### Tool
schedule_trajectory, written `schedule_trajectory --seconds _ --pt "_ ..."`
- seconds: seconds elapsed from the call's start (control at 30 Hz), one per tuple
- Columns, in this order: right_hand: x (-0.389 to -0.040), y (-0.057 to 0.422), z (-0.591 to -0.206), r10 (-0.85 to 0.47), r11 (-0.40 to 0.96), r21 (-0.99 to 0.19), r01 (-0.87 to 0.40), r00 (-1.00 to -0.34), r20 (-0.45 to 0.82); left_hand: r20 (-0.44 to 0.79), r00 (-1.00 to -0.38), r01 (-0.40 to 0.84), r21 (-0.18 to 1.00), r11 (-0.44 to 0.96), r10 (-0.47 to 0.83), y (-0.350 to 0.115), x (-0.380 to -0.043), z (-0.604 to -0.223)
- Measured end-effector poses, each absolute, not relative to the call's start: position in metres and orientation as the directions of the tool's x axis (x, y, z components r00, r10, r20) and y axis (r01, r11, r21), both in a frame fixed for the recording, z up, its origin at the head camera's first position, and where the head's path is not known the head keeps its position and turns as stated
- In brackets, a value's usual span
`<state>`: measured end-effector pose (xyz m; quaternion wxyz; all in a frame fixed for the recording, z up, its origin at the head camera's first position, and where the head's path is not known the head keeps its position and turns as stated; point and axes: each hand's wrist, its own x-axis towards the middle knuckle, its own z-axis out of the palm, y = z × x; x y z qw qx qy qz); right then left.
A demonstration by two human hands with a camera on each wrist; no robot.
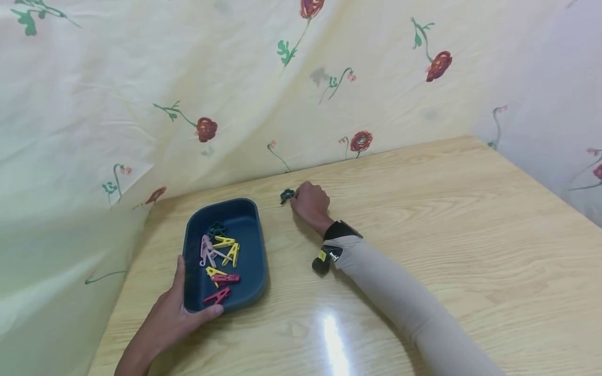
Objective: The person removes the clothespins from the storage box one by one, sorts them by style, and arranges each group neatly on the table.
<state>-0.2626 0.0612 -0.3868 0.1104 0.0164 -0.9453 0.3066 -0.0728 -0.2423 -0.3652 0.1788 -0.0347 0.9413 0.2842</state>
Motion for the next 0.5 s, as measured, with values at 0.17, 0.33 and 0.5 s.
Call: schedule_trajectory --seconds 0.17,0.33,0.5 --pt "-0.2624 0.0643 -0.3903 0.035 0.813 -0.573 -0.102 -0.974 0.223 -0.364 -0.931 -0.171 0.512 0.842 0.032 -0.2397 -0.0739 -0.3656" --pt "-0.26 0.0645 -0.3912 0.048 0.812 -0.579 -0.08 -0.978 0.202 -0.377 -0.925 -0.172 0.512 0.842 0.04 -0.2421 -0.0744 -0.3663" --pt "-0.2605 0.0634 -0.3926 0.043 0.828 -0.555 -0.083 -0.977 0.21 -0.381 -0.923 -0.172 0.507 0.845 0.041 -0.2433 -0.0749 -0.3664"
